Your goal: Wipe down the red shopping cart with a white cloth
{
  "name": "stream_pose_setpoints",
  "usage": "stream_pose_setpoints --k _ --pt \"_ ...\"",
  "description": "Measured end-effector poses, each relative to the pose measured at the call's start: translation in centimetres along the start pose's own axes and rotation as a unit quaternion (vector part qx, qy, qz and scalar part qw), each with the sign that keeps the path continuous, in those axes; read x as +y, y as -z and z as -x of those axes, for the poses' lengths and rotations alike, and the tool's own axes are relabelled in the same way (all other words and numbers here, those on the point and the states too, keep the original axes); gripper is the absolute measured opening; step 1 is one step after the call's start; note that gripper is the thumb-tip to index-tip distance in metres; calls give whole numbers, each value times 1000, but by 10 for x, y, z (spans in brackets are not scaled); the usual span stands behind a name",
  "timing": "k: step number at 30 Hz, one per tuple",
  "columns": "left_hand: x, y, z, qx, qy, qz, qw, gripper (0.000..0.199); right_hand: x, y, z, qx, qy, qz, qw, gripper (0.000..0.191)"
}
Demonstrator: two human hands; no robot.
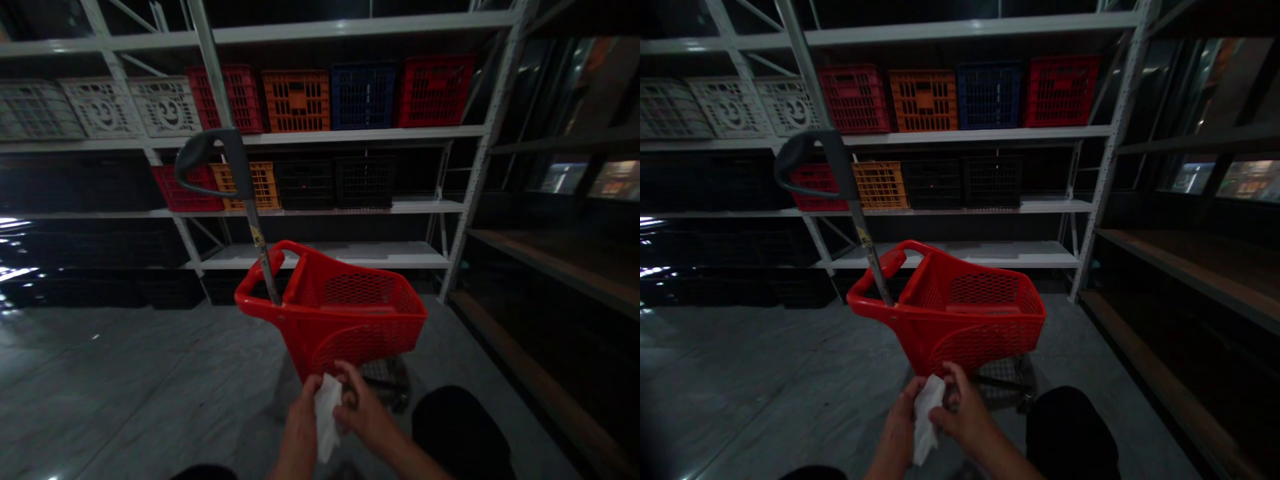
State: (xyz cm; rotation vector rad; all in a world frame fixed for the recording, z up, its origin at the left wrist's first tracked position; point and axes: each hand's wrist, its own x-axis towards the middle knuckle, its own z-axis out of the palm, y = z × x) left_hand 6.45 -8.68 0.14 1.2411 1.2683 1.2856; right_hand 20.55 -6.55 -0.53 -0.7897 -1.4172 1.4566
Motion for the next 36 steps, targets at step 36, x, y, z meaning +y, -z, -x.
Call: stream_pose_setpoints --k 36 --pt "48 15 -11 -121 -159 -188 962 18 -20 0 2 68 76 164 981 19"
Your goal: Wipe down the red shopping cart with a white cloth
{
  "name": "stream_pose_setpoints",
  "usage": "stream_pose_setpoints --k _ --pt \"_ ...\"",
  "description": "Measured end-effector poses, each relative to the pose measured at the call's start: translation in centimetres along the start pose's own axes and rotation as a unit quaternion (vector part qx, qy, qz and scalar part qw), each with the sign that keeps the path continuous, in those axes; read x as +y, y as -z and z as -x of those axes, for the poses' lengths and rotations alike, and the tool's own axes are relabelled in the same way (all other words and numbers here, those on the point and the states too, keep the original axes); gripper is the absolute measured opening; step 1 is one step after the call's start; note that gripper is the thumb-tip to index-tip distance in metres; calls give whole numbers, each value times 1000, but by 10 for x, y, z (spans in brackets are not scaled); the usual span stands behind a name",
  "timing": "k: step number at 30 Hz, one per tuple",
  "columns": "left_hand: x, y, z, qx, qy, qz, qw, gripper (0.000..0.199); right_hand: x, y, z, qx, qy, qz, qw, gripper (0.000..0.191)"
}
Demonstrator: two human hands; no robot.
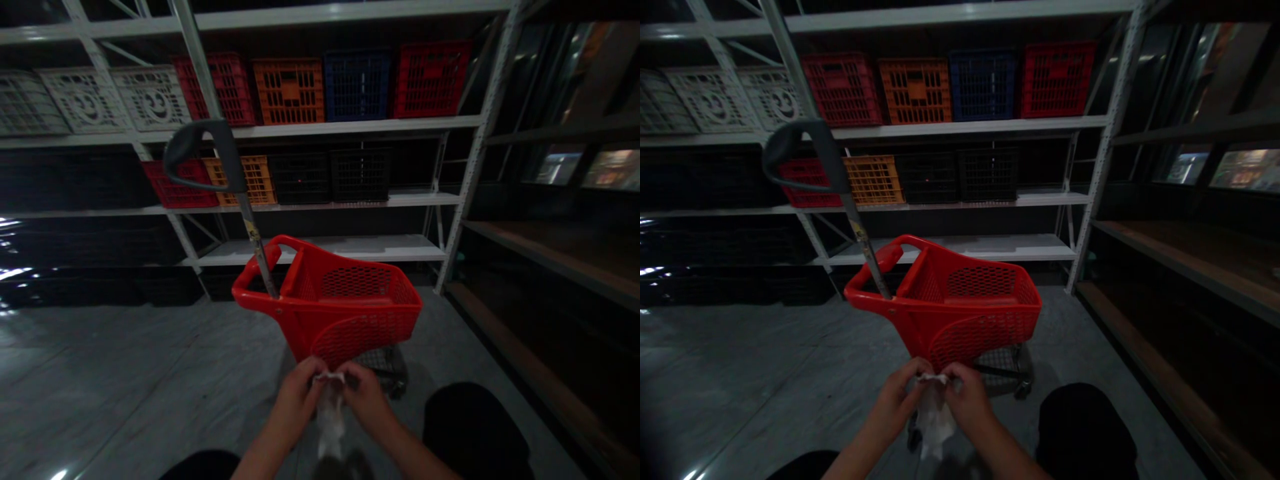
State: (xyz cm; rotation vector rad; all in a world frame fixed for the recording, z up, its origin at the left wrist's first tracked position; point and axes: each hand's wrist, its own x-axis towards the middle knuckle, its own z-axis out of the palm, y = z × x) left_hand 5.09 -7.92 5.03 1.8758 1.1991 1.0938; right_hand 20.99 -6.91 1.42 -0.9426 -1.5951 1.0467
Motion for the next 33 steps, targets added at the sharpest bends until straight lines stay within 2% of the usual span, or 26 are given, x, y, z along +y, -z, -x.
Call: stream_pose_setpoints --k 3,5,6,9,11,13,15,16,17,19,21,23,24,25,27,29,30,31,32,33 --pt "-7 -9 5 70 130 147 978 28 -4 1 -9 13 -36 -37 999 23" --pt "-7 -18 9 77 200 263 941 41 -6 4 -14 36 -41 -44 998 28" --pt "-5 -23 11 61 221 309 923 46 -5 5 -17 44 -46 -55 996 32" --pt "0 -31 17 -13 249 394 885 43 11 12 -26 34 -104 -154 982 40" --pt "2 -28 17 -36 249 430 867 38 30 22 -30 38 -167 -221 960 43" --pt "2 -21 16 -24 248 443 861 37 47 37 -30 108 -208 -228 945 45" --pt "0 -12 15 -4 257 425 868 38 53 51 -25 208 -195 -188 940 44" --pt "-2 -9 15 1 264 410 873 39 49 55 -21 231 -171 -164 944 41" --pt "-2 -6 14 0 268 395 879 40 42 57 -16 226 -138 -143 954 38" --pt "-3 -6 14 -17 261 369 892 42 19 52 -6 144 -62 -107 982 35" --pt "-3 -9 13 -51 231 343 909 42 -3 38 4 19 -17 -76 997 59" --pt "-3 -12 10 -84 187 299 932 40 -14 19 10 -78 -13 -63 995 83" --pt "-3 -11 8 -90 169 267 945 38 -13 11 12 -107 -20 -67 992 82" --pt "-4 -7 5 -83 158 229 957 36 -9 6 11 -131 -31 -78 988 73" --pt "-6 8 -4 -23 157 152 976 36 4 6 4 -177 -56 -101 977 49" --pt "-6 35 -14 79 153 80 982 36 13 23 -14 -172 -65 -92 979 40" --pt "-6 51 -21 133 131 42 982 35 13 36 -27 -130 -54 -67 988 38" --pt "-5 67 -27 185 97 -7 978 35 10 51 -42 -60 -29 -25 997 38" --pt "-4 83 -35 233 49 -68 969 34 4 65 -58 34 8 31 999 39" --pt "-3 98 -44 273 -4 -142 951 34 -2 78 -74 122 50 103 986 41"
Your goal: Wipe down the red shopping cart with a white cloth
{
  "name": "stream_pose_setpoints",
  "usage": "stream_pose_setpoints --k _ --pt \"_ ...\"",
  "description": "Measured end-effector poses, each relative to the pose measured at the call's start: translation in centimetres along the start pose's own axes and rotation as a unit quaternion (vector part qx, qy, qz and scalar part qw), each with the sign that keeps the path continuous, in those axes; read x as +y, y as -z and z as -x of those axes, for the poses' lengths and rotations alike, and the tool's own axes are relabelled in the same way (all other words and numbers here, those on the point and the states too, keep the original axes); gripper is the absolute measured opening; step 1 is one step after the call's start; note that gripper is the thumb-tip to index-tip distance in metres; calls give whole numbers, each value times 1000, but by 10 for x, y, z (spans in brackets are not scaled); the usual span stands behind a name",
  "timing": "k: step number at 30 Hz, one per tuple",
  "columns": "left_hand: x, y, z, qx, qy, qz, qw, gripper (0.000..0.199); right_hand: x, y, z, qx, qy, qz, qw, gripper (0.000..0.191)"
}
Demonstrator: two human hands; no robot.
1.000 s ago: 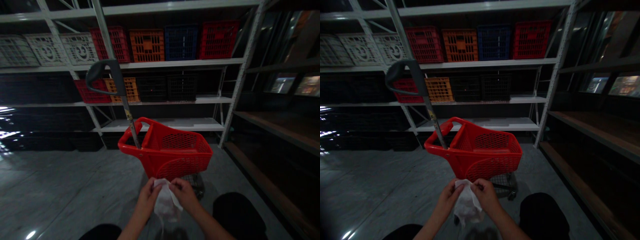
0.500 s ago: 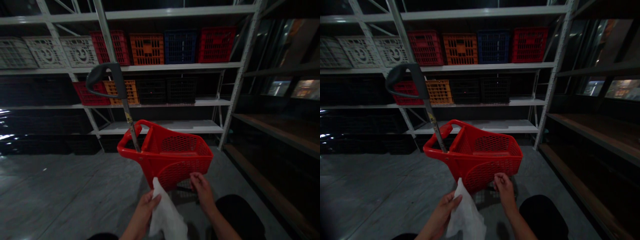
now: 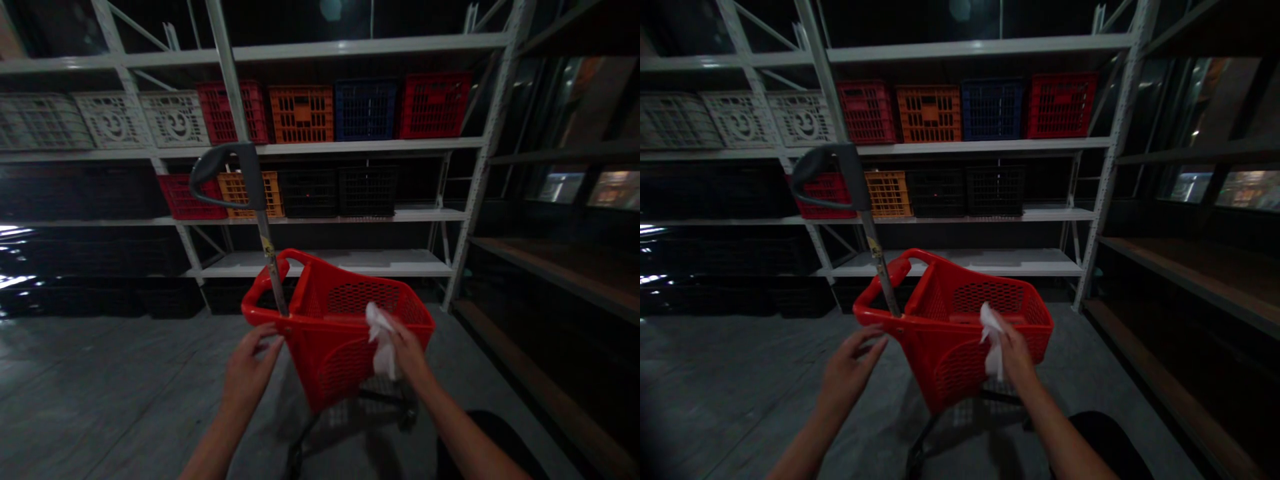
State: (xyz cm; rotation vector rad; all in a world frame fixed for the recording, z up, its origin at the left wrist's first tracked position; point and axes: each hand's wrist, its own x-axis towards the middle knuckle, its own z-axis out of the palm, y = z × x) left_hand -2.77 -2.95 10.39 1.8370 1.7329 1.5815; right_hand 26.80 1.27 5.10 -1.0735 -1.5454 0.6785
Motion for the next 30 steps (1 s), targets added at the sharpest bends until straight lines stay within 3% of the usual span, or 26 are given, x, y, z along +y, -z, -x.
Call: stream_pose_setpoints --k 2,3,5,7,9,11,13,15,20,23,26,30 --pt "-4 9 -28 80 -117 -121 982 36 -5 10 -30 107 68 163 978 48" --pt "-7 10 -41 90 -159 -177 967 38 -4 10 -39 108 92 234 962 52" --pt "-12 7 -60 71 -193 -281 937 38 7 3 -44 31 111 325 939 57" --pt "-19 1 -71 23 -194 -354 915 38 30 -5 -38 -73 114 344 929 59" --pt "-26 -4 -74 -11 -193 -383 904 42 57 -8 -29 -122 117 323 931 59" --pt "-31 -6 -74 -17 -200 -386 901 44 75 -9 -24 -105 118 296 942 57" --pt "-32 -7 -72 -6 -204 -389 898 45 77 -20 -23 -56 103 272 955 56" --pt "-32 -7 -71 3 -203 -392 897 45 60 -49 -27 -22 91 238 967 56" --pt "-34 -10 -75 16 -205 -387 899 43 -25 -164 -45 -27 141 123 982 49" --pt "-39 -12 -78 21 -215 -409 886 42 -49 -197 -50 -28 183 159 970 44" --pt "-42 -13 -80 22 -230 -427 874 44 -30 -175 -46 -38 253 233 938 51" --pt "-44 -12 -81 17 -233 -439 868 48 32 -93 -36 -51 258 324 909 62"
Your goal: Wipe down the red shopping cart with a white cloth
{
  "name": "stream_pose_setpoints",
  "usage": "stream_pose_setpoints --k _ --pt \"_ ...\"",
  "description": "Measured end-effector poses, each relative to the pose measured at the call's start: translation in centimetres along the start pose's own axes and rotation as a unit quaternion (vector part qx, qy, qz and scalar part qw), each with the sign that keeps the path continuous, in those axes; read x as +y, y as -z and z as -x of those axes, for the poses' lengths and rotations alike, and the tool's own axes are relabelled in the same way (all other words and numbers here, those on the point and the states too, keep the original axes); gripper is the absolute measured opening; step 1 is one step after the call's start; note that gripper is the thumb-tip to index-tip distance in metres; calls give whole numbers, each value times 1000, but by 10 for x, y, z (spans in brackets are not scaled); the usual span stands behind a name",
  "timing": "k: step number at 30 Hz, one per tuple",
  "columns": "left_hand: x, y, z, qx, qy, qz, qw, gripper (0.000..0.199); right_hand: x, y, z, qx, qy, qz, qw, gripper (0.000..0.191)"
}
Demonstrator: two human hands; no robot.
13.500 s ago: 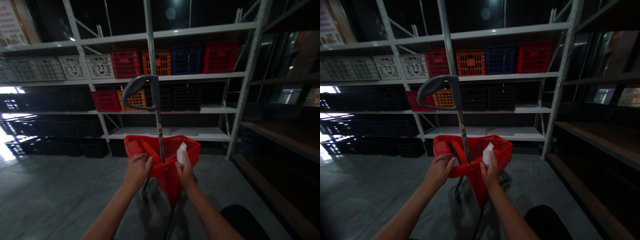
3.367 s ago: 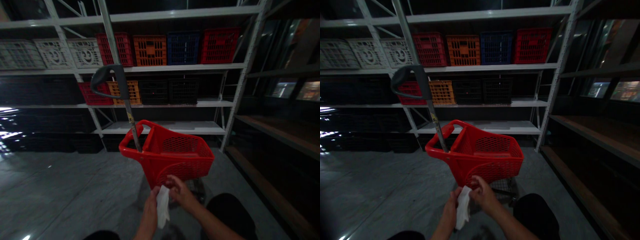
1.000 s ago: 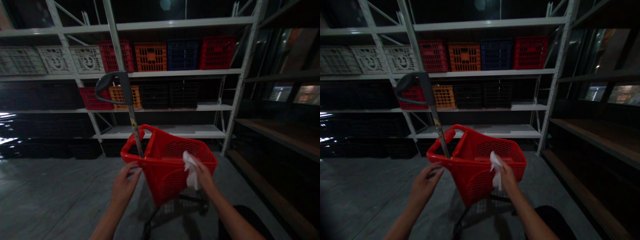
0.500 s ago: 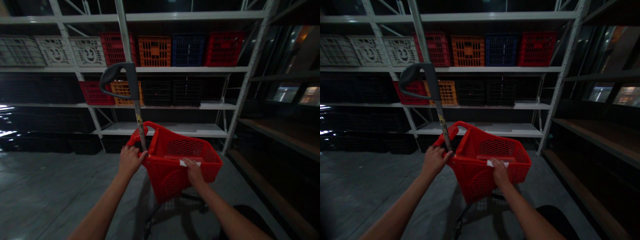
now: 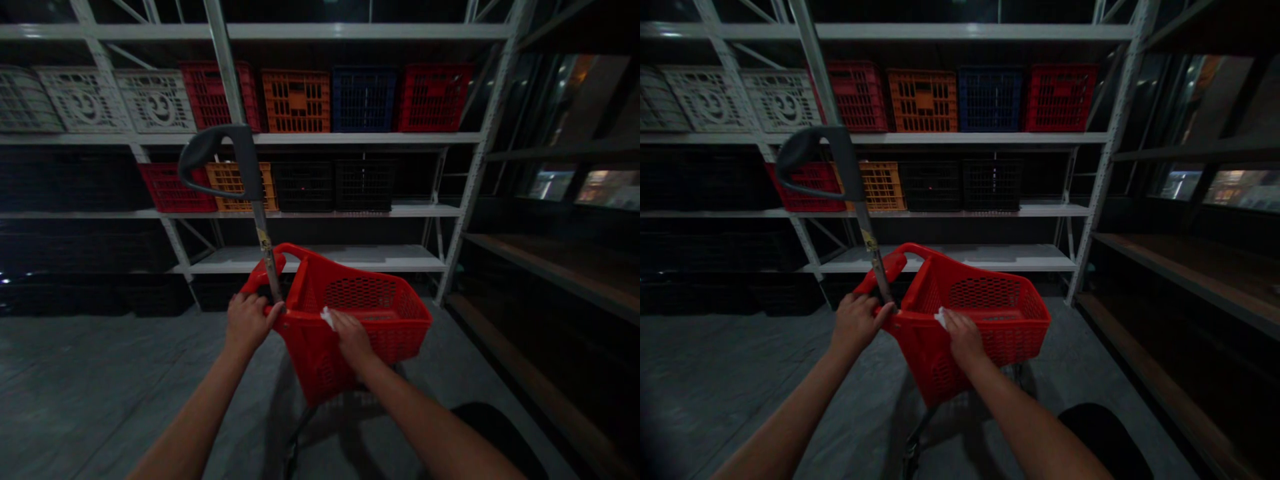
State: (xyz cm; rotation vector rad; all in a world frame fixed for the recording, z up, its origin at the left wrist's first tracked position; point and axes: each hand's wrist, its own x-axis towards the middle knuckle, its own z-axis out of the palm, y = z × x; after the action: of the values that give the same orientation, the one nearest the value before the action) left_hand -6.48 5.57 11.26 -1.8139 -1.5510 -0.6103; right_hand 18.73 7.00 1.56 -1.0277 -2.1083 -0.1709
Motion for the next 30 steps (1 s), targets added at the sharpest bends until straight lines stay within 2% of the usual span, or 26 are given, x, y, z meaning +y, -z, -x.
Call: stream_pose_setpoints --k 3,5,7,13,15,17,20,23,25,28,30 --pt "0 -2 -1 -9 -2 -9 1000 50 51 19 33 -14 -44 61 997 62" --pt "1 -3 -3 -10 -1 -11 1000 50 60 22 38 -7 -73 82 994 61" --pt "2 -5 -5 -8 3 -8 1000 50 45 14 27 7 -80 80 994 58" --pt "0 -10 -8 -10 -1 6 1000 46 -57 -25 -47 18 -41 -11 999 47" --pt "-2 -12 -8 -13 -5 1 1000 45 -70 -28 -60 8 -27 -20 999 47" --pt "-4 -14 -7 -13 -8 -6 1000 44 -63 -25 -59 -10 10 -21 1000 51" --pt "-6 -16 -8 -10 -8 -11 1000 42 -18 -14 -36 -41 61 -35 997 51" --pt "-6 -16 -9 -12 -7 -8 1000 43 53 9 3 -63 64 -27 996 48" --pt "-6 -16 -10 -14 -4 -4 1000 46 104 34 35 -78 45 3 996 49" --pt "-5 -16 -13 -20 -8 -1 1000 49 166 77 74 -86 -72 82 990 48" --pt "-5 -16 -14 -24 -13 -5 1000 50 189 95 89 -68 -155 117 979 48"
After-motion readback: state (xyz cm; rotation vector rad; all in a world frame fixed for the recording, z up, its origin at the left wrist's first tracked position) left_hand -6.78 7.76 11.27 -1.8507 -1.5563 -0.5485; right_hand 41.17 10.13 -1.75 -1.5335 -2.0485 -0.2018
